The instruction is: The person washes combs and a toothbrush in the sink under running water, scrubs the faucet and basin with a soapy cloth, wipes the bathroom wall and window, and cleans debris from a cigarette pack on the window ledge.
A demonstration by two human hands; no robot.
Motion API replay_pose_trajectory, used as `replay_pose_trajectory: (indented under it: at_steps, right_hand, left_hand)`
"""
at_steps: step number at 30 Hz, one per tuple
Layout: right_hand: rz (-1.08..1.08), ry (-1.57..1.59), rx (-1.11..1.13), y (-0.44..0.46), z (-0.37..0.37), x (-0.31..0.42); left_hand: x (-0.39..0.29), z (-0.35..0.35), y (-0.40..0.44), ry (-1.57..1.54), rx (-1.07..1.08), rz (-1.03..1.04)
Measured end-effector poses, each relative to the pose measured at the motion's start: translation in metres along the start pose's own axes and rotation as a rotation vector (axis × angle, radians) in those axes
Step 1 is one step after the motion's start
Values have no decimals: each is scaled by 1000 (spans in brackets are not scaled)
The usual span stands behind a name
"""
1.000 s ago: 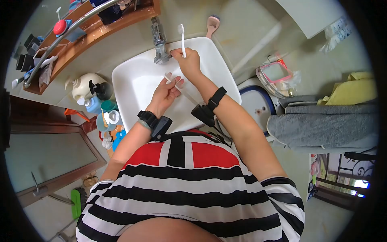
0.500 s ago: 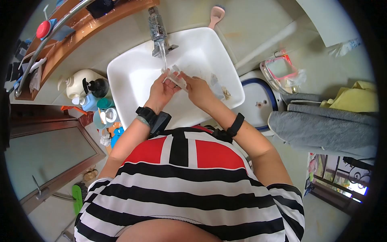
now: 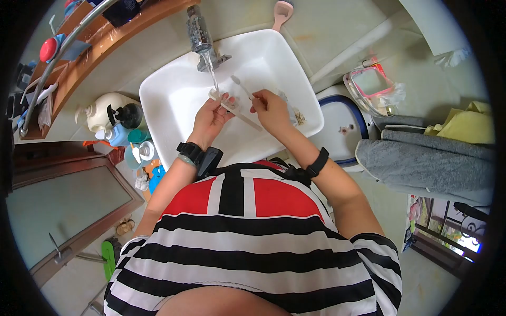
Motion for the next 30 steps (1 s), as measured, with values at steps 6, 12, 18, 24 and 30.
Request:
replay_pose_trajectory:
  at_steps: [6, 12, 18, 24, 30]
  right_hand:
    - [13, -84, 164, -25, -22, 7]
    - [-40, -2, 231, -21, -4, 2]
    - [-16, 57, 292, -10, 11, 12]
    - [1, -9, 249, 3, 23, 22]
    - [-287, -97, 205, 11, 43, 16]
  left_hand:
    - [0, -5, 1, 4, -16, -11]
    - [5, 8, -17, 154, -103, 137]
    - [5, 3, -15, 166, -23, 160]
    - [0, 0, -18, 303, 182, 201]
    - [-9, 11, -35, 62, 123, 211]
Point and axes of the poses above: each hand's wrist, its own y-axis towards the middle knuckle, its own z-axis out of the palm, x = y × z, the point moved 1 cm from there along y, towards the middle knuckle, and after that the axes turned 3 degrees about -z, right-handed, at the moved point
